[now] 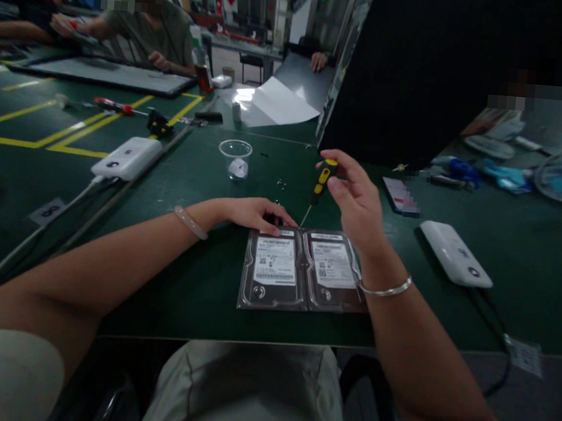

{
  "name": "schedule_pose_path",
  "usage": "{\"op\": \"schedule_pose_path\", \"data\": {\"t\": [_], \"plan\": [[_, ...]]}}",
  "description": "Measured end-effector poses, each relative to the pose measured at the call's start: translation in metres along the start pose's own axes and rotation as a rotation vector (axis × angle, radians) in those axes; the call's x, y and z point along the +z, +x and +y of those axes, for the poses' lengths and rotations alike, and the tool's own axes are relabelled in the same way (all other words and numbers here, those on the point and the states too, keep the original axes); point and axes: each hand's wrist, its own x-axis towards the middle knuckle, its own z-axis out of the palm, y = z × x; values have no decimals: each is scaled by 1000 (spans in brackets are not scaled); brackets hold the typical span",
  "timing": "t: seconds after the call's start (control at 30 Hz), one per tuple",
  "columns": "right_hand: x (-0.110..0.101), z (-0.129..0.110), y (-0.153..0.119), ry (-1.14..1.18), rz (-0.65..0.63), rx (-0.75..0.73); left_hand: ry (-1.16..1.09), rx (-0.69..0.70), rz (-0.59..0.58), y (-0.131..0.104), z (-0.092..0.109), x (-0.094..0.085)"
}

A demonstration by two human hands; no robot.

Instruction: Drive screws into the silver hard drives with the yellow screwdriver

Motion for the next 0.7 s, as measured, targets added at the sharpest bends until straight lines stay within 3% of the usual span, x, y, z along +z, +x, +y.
{"op": "schedule_pose_path", "data": {"t": [0.2,0.47,0.7], "plan": [[3,-2,1,-191,156,-65,7,-9,-2,1,0,-1],[2,-5,1,-8,-39,-59,26,-20,3,0,2,-1],[2,-7,1,-34,2,7,12,-10,-1,0,2,-1]]}}
